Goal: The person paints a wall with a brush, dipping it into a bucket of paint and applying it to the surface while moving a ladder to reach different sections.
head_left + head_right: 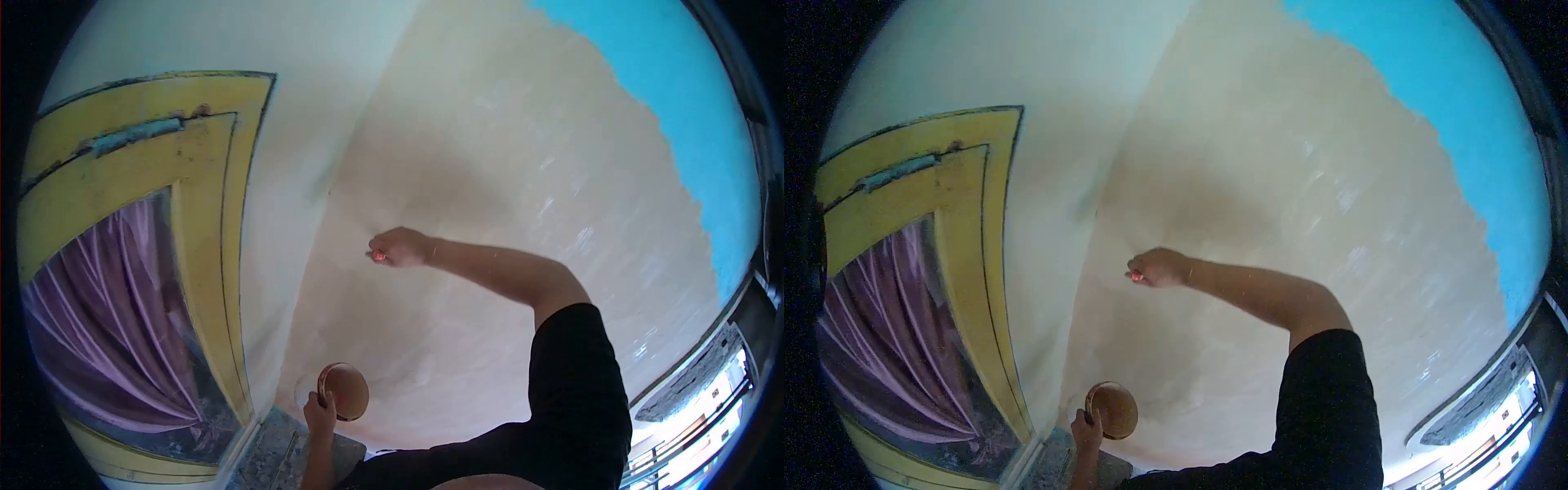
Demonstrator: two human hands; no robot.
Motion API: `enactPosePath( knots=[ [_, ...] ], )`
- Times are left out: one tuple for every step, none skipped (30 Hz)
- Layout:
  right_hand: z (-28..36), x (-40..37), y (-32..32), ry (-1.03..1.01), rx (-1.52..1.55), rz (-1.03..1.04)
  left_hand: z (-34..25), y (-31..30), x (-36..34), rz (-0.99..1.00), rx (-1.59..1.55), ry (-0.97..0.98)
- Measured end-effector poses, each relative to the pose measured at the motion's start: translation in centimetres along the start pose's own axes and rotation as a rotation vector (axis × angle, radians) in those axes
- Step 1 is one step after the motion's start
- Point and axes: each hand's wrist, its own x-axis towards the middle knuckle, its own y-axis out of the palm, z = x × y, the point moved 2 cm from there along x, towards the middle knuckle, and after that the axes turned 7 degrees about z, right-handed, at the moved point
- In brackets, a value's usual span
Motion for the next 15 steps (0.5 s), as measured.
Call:
enactPosePath(
  knots=[
    [0.6, 0.3, -0.8, -0.012, -0.011, -0.003, -0.7, -0.6, -0.4, 0.002, 0.004, 0.004],
    [0.9, 0.3, -1.6, 0.068, 0.052, -0.025, -1.2, -1.0, -0.7, 0.008, 0.008, 0.009],
    [0.9, 0.2, -2.4, 0.151, 0.115, -0.047, -1.5, -1.3, -0.9, 0.001, 0.001, 0.012],
    [-0.3, 0.2, -3.4, 0.067, 0.069, -0.136, -1.7, -1.5, -1.1, -0.004, -0.009, 0.000],
    [-2.4, -0.1, -4.6, 0.161, 0.020, -0.076, -1.8, -1.6, -1.1, -0.009, -0.017, -0.012],
    [-3.9, -0.9, -7.3, 0.170, 0.006, -0.087, -1.6, -1.5, -1.2, -0.014, -0.020, -0.010],
    [-7.0, -1.8, -9.7, -0.042, -0.042, -0.234, -1.2, -1.4, -1.2, -0.014, -0.030, -0.019],
    [-8.5, -2.7, -14.3, 0.010, -0.110, -0.176, -0.9, -1.4, -1.1, -0.018, -0.043, -0.028],
    [-9.3, -3.8, -18.8, 0.113, -0.057, -0.300, -0.5, -1.2, -1.1, -0.029, -0.047, -0.031],
    [-9.7, -5.2, -23.7, 0.227, -0.151, -0.360, -0.2, -1.0, -1.0, -0.038, -0.034, -0.017],
    [-10.3, -6.4, -28.1, 0.242, -0.348, -0.428, -0.1, -0.8, -0.9, -0.040, -0.021, 0.000],
    [-10.9, -7.5, -32.2, 0.192, -0.629, -0.507, -0.3, -0.8, -0.9, -0.034, -0.024, 0.002],
    [-10.4, -8.1, -35.5, 0.136, -0.791, -0.615, -0.7, -0.9, -0.9, -0.020, -0.007, -0.004],
    [-9.7, -8.6, -38.1, 0.308, -0.853, -0.639, -1.0, -0.9, -0.8, -0.007, 0.008, -0.009],
    [-9.6, -9.1, -39.6, 0.484, -0.913, -0.662, -1.1, -0.7, -0.6, -0.001, 0.007, -0.004]
  ],
)
